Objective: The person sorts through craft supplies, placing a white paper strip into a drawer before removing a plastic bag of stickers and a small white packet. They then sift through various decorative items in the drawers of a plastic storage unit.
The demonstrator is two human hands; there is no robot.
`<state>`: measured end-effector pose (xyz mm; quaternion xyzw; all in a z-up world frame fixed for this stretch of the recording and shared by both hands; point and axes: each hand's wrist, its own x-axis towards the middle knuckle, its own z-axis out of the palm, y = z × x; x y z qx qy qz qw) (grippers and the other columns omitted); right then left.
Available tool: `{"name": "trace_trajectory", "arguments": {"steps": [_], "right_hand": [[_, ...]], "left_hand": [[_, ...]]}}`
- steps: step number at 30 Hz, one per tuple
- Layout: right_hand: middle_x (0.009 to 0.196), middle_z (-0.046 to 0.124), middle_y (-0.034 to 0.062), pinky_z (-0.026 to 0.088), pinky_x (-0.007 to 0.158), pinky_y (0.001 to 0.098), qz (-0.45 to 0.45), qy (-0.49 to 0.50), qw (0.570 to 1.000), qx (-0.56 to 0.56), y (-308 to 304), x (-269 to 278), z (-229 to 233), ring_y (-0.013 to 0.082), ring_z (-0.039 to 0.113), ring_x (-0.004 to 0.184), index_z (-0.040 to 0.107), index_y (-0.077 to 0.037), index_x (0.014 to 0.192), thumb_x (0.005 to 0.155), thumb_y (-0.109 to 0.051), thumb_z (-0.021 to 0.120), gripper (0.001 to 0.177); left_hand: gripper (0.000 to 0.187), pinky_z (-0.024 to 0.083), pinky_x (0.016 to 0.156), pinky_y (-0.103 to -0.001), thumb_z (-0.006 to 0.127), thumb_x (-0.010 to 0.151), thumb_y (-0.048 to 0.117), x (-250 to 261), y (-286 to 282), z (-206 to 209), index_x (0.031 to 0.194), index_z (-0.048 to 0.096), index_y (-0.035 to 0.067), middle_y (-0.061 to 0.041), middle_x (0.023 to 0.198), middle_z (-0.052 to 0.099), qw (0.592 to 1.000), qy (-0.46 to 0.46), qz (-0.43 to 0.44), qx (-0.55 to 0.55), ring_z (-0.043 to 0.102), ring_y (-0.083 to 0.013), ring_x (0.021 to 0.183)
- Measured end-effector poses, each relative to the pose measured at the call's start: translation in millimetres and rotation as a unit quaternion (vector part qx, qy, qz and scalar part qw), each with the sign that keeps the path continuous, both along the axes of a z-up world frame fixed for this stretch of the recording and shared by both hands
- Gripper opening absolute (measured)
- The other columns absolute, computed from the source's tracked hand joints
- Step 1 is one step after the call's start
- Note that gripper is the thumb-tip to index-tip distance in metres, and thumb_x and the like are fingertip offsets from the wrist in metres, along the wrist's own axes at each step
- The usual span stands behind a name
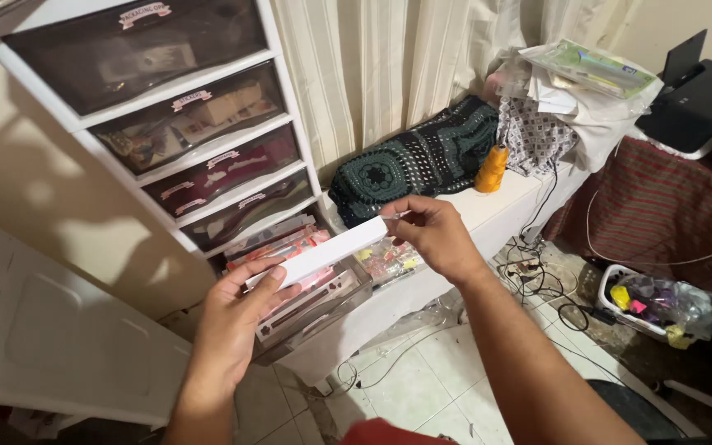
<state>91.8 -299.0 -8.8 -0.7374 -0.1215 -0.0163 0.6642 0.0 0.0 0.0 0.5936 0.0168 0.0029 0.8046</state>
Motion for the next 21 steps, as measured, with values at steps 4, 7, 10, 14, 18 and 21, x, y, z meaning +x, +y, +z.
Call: {"name": "trace_trajectory", "arguments": {"steps": [4, 7, 10, 14, 18, 21], "right_hand": [[0.094, 0.076, 0.0053, 0.057, 0.074, 0.0272, 0.007, -0.014, 0.999, 0.032, 3.1, -8.3, 14.6, 0.0116, 0.067, 0.08, 0.078, 0.0, 0.106, 0.094, -0.006, 0.072, 0.015], [0.098, 0.077, 0.0047, 0.06, 0.076, 0.0276, 0.002, 0.001, 0.996, 0.094, 7.1, -10.8, 14.3, 0.0119, 0.07, 0.08, 0.076, 0.002, 0.103, 0.092, -0.006, 0.07, 0.015], [0.093, 0.076, 0.0108, 0.062, 0.077, 0.0299, -0.036, -0.004, 0.992, 0.122, 11.0, -8.2, 9.8, 0.0148, 0.072, 0.079, 0.075, 0.005, 0.102, 0.093, -0.005, 0.072, 0.014], [0.094, 0.077, 0.0122, 0.062, 0.079, 0.0313, -0.028, 0.012, 0.985, 0.168, 15.0, -9.9, 5.6, 0.0164, 0.072, 0.082, 0.075, 0.005, 0.104, 0.097, -0.011, 0.069, 0.019], [0.095, 0.078, 0.0118, 0.062, 0.079, 0.033, 0.005, 0.084, 0.978, 0.193, 13.8, -13.9, 8.4, 0.0188, 0.075, 0.087, 0.075, 0.004, 0.106, 0.098, -0.024, 0.063, 0.031], [0.098, 0.077, 0.0155, 0.062, 0.078, 0.0354, -0.004, 0.077, 0.982, 0.17, 16.8, -16.3, 10.4, 0.0218, 0.073, 0.087, 0.074, 0.007, 0.114, 0.101, -0.026, 0.064, 0.037]], "left_hand": [[0.029, 0.061, 0.094, -0.038, 0.067, 0.093, 0.01, 2.0, -4.4, 1.9, 0.118, 0.067, -0.006, -0.022, 0.118, 0.074, 1.0, 0.008, 0.022, -0.016, 0.076, -0.0319, 0.104], [0.031, 0.062, 0.095, -0.038, 0.068, 0.092, 0.01, 0.1, -12.8, 1.5, 0.119, 0.067, -0.006, -0.022, 0.117, 0.074, 0.999, -0.003, 0.036, -0.019, 0.075, -0.0311, 0.105], [0.033, 0.061, 0.094, -0.037, 0.069, 0.092, 0.011, -1.4, -20.2, 4.8, 0.121, 0.067, -0.005, -0.021, 0.118, 0.074, 0.999, -0.014, 0.046, -0.007, 0.075, -0.0307, 0.104], [0.034, 0.061, 0.092, -0.036, 0.068, 0.093, 0.013, -4.1, -27.6, 10.1, 0.121, 0.068, -0.005, -0.02, 0.116, 0.074, 0.997, -0.014, 0.074, 0.024, 0.076, -0.0301, 0.104], [0.033, 0.061, 0.091, -0.034, 0.067, 0.094, 0.013, -4.3, -29.5, 11.9, 0.121, 0.067, -0.005, -0.018, 0.115, 0.074, 0.996, -0.011, 0.086, 0.022, 0.077, -0.0284, 0.103], [0.033, 0.059, 0.089, -0.033, 0.067, 0.094, 0.013, -4.7, -29.9, 9.5, 0.123, 0.068, -0.004, -0.017, 0.114, 0.075, 0.995, 0.005, 0.089, 0.045, 0.076, -0.0271, 0.102]]}}
